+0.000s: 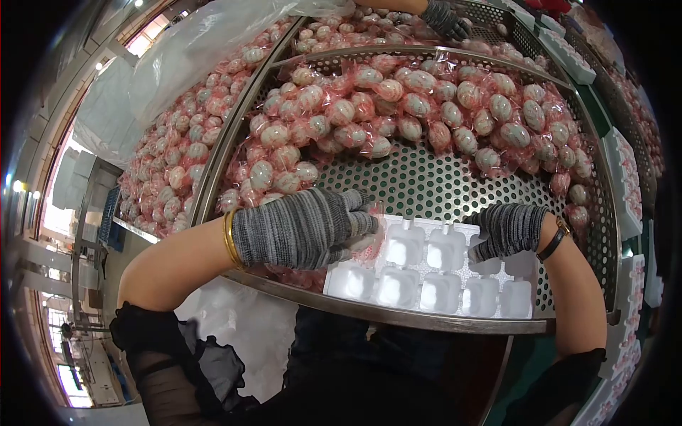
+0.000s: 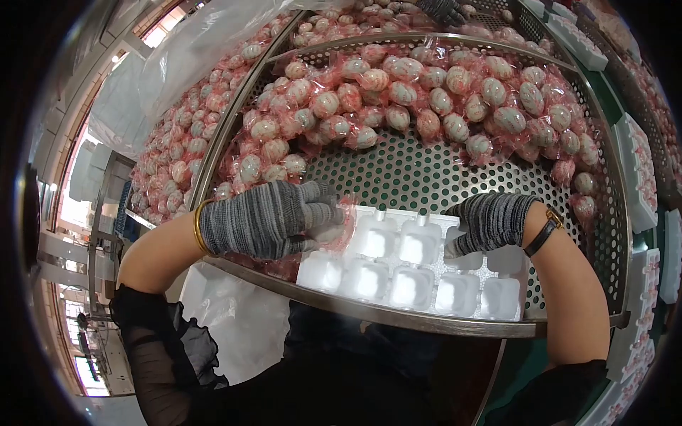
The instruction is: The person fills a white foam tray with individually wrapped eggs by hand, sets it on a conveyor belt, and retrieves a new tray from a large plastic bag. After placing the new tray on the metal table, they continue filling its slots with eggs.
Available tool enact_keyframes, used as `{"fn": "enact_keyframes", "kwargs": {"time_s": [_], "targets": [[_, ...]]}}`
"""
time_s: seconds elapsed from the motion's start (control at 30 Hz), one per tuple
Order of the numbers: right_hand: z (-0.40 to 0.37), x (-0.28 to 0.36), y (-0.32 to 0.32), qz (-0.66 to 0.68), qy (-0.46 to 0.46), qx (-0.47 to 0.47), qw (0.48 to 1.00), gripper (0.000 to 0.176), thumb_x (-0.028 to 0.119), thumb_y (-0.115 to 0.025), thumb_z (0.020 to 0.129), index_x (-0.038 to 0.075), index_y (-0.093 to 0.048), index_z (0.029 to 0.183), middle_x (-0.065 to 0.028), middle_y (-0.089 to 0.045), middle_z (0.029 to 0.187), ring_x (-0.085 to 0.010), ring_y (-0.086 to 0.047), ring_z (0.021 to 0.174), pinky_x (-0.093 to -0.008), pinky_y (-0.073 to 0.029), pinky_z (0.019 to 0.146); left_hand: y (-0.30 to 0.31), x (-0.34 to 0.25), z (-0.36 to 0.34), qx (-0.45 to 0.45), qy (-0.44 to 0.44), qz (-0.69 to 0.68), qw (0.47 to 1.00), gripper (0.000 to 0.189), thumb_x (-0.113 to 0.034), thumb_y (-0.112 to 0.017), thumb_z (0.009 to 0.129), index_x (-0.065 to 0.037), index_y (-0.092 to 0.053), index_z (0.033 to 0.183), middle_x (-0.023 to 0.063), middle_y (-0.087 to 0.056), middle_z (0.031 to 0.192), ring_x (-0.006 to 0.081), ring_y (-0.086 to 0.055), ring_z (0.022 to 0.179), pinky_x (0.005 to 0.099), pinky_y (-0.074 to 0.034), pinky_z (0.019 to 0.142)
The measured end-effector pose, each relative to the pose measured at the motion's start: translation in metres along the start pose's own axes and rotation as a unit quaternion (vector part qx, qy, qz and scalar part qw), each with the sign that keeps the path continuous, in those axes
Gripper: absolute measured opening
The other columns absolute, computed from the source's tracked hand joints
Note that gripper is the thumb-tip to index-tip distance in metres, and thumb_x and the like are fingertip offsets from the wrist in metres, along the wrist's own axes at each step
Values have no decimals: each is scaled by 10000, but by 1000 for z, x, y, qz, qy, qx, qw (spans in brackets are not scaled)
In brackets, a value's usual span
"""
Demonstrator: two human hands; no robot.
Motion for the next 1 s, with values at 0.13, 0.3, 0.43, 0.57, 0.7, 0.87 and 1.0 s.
{"fn": "enact_keyframes", "kwargs": {"time_s": [0.13, 0.3, 0.43, 0.57, 0.7, 0.87, 1.0], "targets": [[1, 1, 3, 15, 36, -18, 999, 653, 599, -596, 739, -38, -620, 883, -214, -625, 752, -332, -620, 726, -402, -486, 675, -7, 2, -1, -60, -85, -19, 994, 366, -185, -621, 772, -79, -546, 1114, 126, -550, 987, 291, -569, 857, 384, -477, 729], [-2, 6, 5, 30, 68, -38, 996, 640, 589, -590, 753, -30, -609, 916, -211, -628, 764, -337, -619, 733, -404, -485, 670, -19, 30, 12, 24, -7, -195, 980, 425, -232, -655, 771, -85, -538, 1152, 133, -582, 990, 294, -577, 911, 365, -470, 807], [2, 0, -1, 36, 31, -18, 999, 650, 572, -614, 743, -29, -599, 990, -206, -638, 855, -329, -623, 811, -388, -487, 722, -19, 33, 17, 63, 52, -199, 977, 393, -215, -644, 783, -83, -546, 1139, 140, -593, 996, 299, -580, 942, 366, -458, 843], [4, -2, -1, 34, -5, 16, 999, 673, 551, -660, 721, -42, -596, 1032, -194, -644, 948, -310, -626, 892, -366, -489, 779, -15, 24, 22, 80, 46, -144, 985, 395, -185, -646, 763, -73, -550, 1130, 147, -593, 1011, 309, -583, 935, 376, -459, 841], [8, -5, -7, 59, 0, 2, 998, 677, 547, -668, 713, -38, -590, 1044, -190, -646, 946, -307, -626, 891, -365, -489, 780, -22, 19, 23, 82, 15, -140, 987, 423, -163, -671, 713, -66, -556, 1108, 148, -580, 1018, 314, -556, 964, 384, -445, 856], [6, -5, -7, 57, -10, -1, 998, 703, 549, -675, 703, -29, -569, 1090, -178, -649, 947, -303, -627, 885, -359, -491, 778, -17, 3, 3, -45, 18, -139, 989, 457, -204, -689, 731, -48, -513, 1123, 142, -540, 1060, 303, -503, 1044, 383, -413, 903], [12, 0, -9, 51, -8, 18, 999, 685, 603, -620, 715, -51, -635, 917, -200, -646, 889, -304, -631, 819, -380, -489, 720, -21, 36, -14, -171, 28, -294, 940, 486, -200, -707, 762, -55, -472, 1161, 79, -545, 1073, 194, -523, 1024, 329, -421, 905]]}}
Point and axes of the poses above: each hand's wrist, its own z-axis towards the middle knuckle, its own y-axis out of the back of the hand, x = y × z, the point moved 8 cm from there along z, towards the middle knuckle
